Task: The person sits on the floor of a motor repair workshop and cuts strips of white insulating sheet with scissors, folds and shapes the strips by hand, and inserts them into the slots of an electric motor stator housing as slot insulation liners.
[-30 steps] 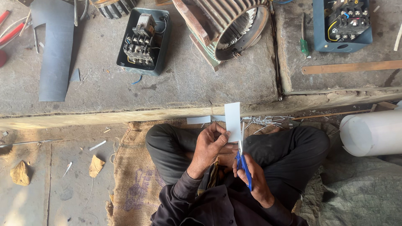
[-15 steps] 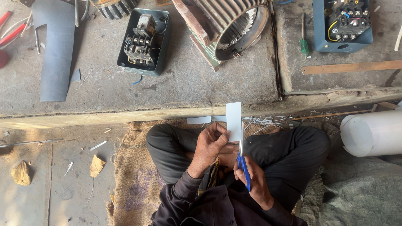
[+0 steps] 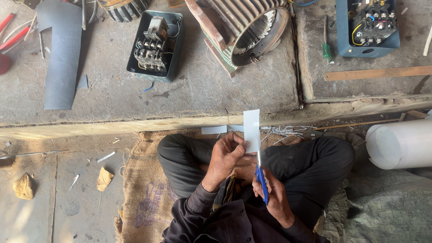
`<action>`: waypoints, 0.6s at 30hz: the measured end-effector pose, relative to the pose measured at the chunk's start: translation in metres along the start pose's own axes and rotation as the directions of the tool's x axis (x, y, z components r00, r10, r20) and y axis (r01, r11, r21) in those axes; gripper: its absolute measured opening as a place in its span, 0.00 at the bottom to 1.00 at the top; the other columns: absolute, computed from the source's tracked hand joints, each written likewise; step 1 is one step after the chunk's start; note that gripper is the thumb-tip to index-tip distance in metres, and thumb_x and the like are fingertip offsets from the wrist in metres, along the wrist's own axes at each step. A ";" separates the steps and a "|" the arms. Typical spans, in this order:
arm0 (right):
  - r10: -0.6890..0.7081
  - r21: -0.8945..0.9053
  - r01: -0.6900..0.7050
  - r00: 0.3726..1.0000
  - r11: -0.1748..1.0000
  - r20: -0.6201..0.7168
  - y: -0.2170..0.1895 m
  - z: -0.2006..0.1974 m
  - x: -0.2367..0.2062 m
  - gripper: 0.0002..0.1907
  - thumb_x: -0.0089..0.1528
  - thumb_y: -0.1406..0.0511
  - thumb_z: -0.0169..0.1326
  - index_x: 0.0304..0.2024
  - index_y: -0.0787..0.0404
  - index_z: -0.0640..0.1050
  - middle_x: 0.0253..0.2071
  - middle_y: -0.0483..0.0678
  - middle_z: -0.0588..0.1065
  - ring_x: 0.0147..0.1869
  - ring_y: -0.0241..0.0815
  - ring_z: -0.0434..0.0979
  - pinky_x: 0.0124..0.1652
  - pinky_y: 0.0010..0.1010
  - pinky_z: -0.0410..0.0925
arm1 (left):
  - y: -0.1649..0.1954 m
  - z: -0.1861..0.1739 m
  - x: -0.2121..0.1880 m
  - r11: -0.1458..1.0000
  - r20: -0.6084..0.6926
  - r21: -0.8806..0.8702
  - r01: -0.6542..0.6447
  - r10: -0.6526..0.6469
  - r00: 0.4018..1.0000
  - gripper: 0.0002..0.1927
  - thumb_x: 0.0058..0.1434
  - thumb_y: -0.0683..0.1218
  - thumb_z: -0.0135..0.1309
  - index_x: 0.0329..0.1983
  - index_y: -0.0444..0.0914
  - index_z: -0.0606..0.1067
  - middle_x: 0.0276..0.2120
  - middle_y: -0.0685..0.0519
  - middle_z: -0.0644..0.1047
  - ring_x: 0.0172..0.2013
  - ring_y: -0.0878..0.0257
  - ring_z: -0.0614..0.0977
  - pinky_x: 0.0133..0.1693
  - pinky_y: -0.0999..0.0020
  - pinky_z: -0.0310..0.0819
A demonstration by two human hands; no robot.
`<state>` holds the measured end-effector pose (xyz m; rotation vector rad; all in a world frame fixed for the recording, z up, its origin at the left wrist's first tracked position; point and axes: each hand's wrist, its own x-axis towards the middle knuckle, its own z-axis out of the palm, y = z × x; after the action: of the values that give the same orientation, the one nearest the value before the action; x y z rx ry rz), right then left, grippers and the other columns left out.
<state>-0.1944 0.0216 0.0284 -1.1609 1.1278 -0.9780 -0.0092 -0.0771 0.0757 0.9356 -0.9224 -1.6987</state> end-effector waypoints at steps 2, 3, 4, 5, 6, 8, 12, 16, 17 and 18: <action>-0.001 0.002 0.001 1.000 1.000 0.002 0.000 0.000 0.000 0.29 0.66 0.60 0.53 0.66 0.68 0.68 0.29 0.43 0.71 0.25 0.30 0.69 0.26 0.25 0.68 | 0.002 0.000 -0.001 1.000 0.022 0.004 0.004 -0.004 1.000 0.10 0.70 0.43 0.54 0.41 0.29 0.71 0.37 0.45 0.80 0.40 0.62 0.86 0.43 0.67 0.87; -0.006 -0.016 0.006 1.000 1.000 0.006 -0.001 0.000 -0.001 0.29 0.66 0.60 0.53 0.66 0.68 0.68 0.29 0.42 0.71 0.25 0.30 0.69 0.26 0.25 0.68 | 0.003 0.001 0.000 0.999 -0.001 0.007 0.042 -0.042 0.999 0.10 0.69 0.43 0.55 0.41 0.30 0.72 0.36 0.46 0.81 0.38 0.63 0.86 0.40 0.67 0.87; -0.010 -0.033 0.010 1.000 0.999 0.011 -0.001 0.000 -0.001 0.28 0.66 0.61 0.53 0.66 0.68 0.68 0.30 0.42 0.71 0.25 0.30 0.70 0.26 0.24 0.68 | 0.002 0.002 0.001 0.997 -0.025 0.008 0.079 -0.079 0.997 0.10 0.67 0.43 0.56 0.41 0.30 0.72 0.35 0.46 0.81 0.36 0.63 0.86 0.38 0.68 0.86; 0.005 0.000 -0.005 1.000 1.000 0.020 -0.002 0.001 -0.001 0.29 0.66 0.60 0.54 0.66 0.69 0.68 0.30 0.43 0.71 0.25 0.31 0.69 0.26 0.26 0.67 | 0.002 0.003 0.001 0.993 -0.051 0.009 0.117 -0.116 0.992 0.09 0.66 0.43 0.57 0.41 0.31 0.73 0.34 0.47 0.82 0.34 0.64 0.85 0.35 0.68 0.85; 0.020 0.032 -0.021 0.999 0.999 0.030 -0.002 0.001 -0.001 0.30 0.66 0.59 0.55 0.66 0.70 0.68 0.30 0.44 0.70 0.26 0.32 0.68 0.27 0.27 0.67 | 0.001 0.003 0.003 0.996 -0.050 0.043 0.076 -0.074 0.996 0.10 0.67 0.43 0.57 0.40 0.30 0.74 0.33 0.47 0.82 0.33 0.64 0.85 0.35 0.69 0.84; -0.010 0.081 0.003 0.996 0.997 0.083 -0.004 0.002 -0.001 0.30 0.67 0.56 0.54 0.63 0.71 0.68 0.33 0.46 0.70 0.31 0.35 0.69 0.33 0.30 0.68 | -0.002 0.004 0.007 0.994 -0.041 0.112 -0.004 0.008 0.999 0.11 0.69 0.44 0.59 0.39 0.30 0.75 0.31 0.46 0.82 0.31 0.65 0.84 0.33 0.72 0.82; -0.071 0.192 0.032 0.977 0.981 0.199 -0.010 -0.001 -0.002 0.40 0.67 0.45 0.50 0.67 0.69 0.60 0.44 0.51 0.70 0.43 0.39 0.72 0.46 0.35 0.69 | -0.003 0.005 0.009 0.993 -0.053 -0.074 0.096 -0.100 0.994 0.11 0.67 0.44 0.59 0.38 0.31 0.73 0.29 0.48 0.81 0.28 0.65 0.84 0.30 0.72 0.81; -0.067 0.215 0.020 0.975 0.976 0.212 -0.003 -0.004 -0.006 0.45 0.67 0.42 0.48 0.70 0.70 0.58 0.45 0.52 0.70 0.46 0.40 0.71 0.49 0.35 0.68 | 0.002 0.006 0.008 0.994 -0.052 -0.033 0.107 -0.109 0.993 0.11 0.66 0.45 0.58 0.37 0.31 0.73 0.28 0.47 0.83 0.27 0.63 0.85 0.30 0.71 0.82; -0.056 0.230 0.007 0.977 0.973 0.205 0.001 -0.004 -0.008 0.44 0.67 0.43 0.48 0.71 0.69 0.58 0.45 0.52 0.70 0.46 0.40 0.71 0.48 0.35 0.68 | 0.003 0.007 0.008 0.995 -0.045 -0.027 0.099 -0.100 0.994 0.11 0.66 0.45 0.58 0.37 0.30 0.73 0.29 0.46 0.83 0.27 0.62 0.85 0.30 0.70 0.82; -0.046 0.246 -0.003 0.980 0.969 0.193 0.007 -0.004 -0.010 0.43 0.67 0.44 0.48 0.72 0.68 0.58 0.45 0.51 0.70 0.45 0.39 0.71 0.48 0.34 0.68 | 0.003 0.007 0.008 0.996 -0.053 -0.040 0.084 -0.086 0.995 0.11 0.66 0.45 0.58 0.38 0.30 0.74 0.31 0.46 0.82 0.29 0.62 0.85 0.32 0.69 0.83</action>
<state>-0.1998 0.0317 0.0225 -1.0447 0.8129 -0.9660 -0.0167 -0.0838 0.0800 1.0031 -0.8217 -1.7474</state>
